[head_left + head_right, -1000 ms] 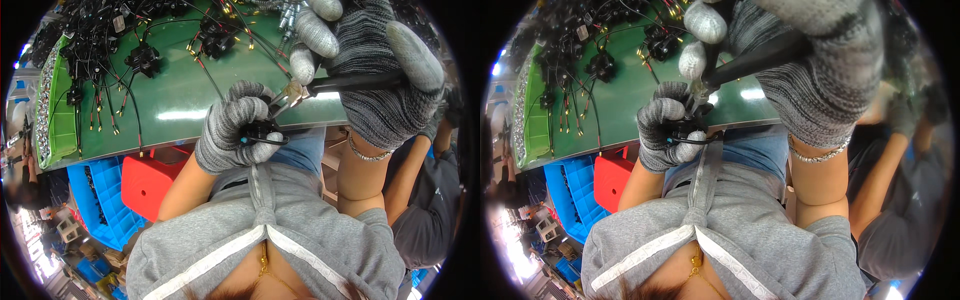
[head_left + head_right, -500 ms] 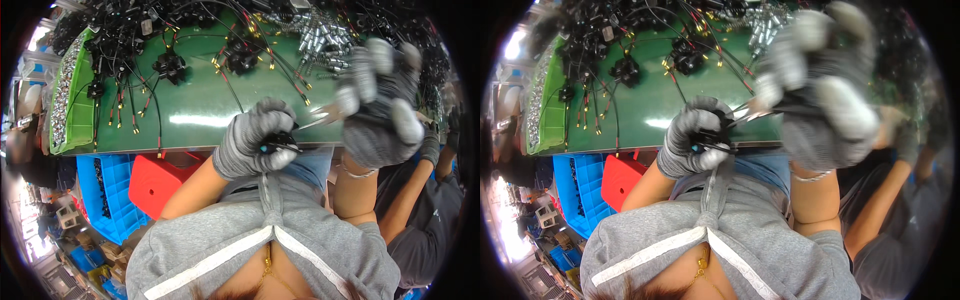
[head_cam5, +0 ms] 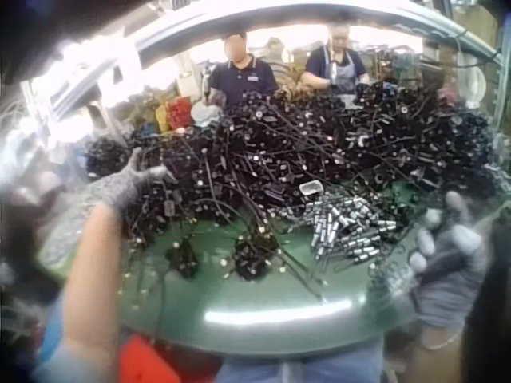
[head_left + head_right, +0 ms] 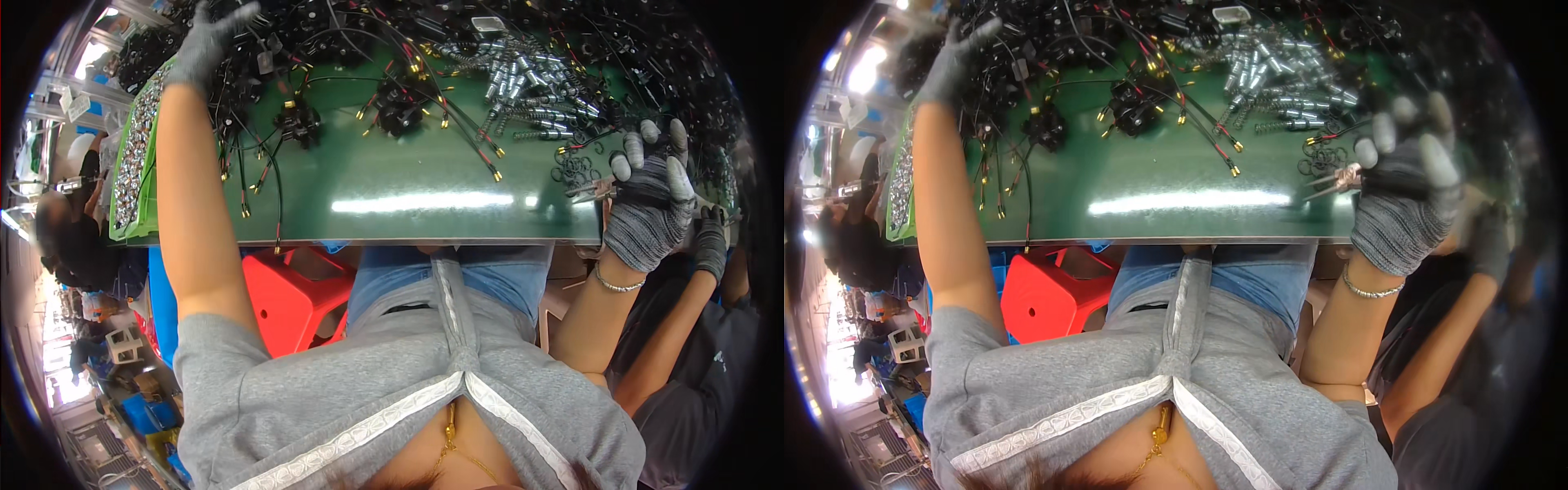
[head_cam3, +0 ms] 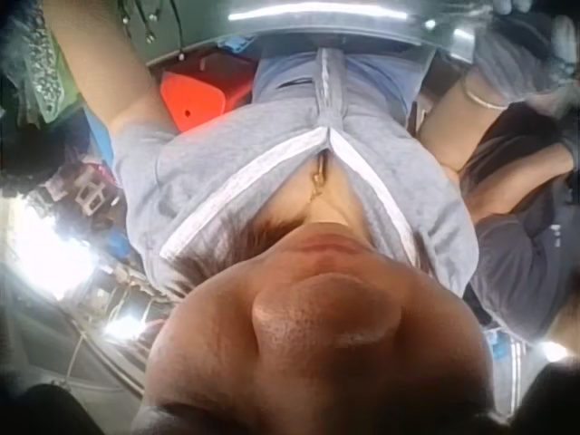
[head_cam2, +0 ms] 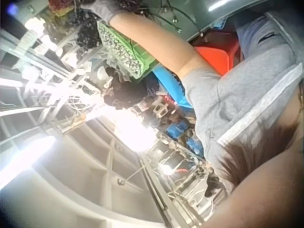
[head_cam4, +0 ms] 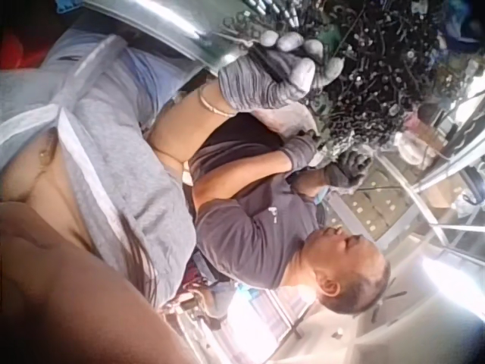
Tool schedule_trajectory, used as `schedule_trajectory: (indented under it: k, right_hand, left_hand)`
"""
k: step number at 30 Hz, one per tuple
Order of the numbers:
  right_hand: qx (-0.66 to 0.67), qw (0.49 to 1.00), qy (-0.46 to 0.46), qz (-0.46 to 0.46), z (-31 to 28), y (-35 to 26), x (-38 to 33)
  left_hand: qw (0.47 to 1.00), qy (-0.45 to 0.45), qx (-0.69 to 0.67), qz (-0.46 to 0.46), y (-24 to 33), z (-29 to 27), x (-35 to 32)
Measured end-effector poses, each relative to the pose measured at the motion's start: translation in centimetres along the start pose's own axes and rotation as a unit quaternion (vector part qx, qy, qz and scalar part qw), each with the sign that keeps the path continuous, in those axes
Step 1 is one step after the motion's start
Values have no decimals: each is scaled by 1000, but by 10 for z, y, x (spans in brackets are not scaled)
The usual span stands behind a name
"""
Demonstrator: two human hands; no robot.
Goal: The worker is assembling small wire connectors and harnesses using a crimping tool at a manual workstation.
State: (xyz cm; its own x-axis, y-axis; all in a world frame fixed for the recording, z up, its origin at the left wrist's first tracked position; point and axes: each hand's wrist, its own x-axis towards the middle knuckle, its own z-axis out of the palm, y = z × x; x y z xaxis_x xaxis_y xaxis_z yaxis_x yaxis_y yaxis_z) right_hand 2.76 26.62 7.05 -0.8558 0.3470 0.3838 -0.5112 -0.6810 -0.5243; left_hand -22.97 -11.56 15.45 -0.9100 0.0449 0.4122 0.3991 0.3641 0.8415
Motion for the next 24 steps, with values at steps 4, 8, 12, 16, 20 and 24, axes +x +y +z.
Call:
schedule_trajectory:
  k: [4, 8, 12, 16, 20, 24]
  right_hand:
    - [-205, 967, 146, -34, 6, -16, 0]
    - [-526, 844, -29, 99, -9, -31, 34]
    - [-855, 486, -163, 80, -12, 11, 42]
    - [-921, 371, -93, 76, -14, 22, 42]
    - [-896, 406, -135, 115, -37, 23, 54]
    - [-833, 506, -161, 158, -40, 29, 63]
  left_hand:
    - [960, -249, 98, -82, -27, -1, -58]
    - [896, -287, 339, 26, -65, 11, -112]
    - [916, -219, 335, 18, -119, 3, -126]
    - [960, -162, 228, 7, -94, 3, -157]
    - [991, -131, -17, 3, -65, 8, -197]
    - [985, -78, -156, -7, -57, 12, -219]
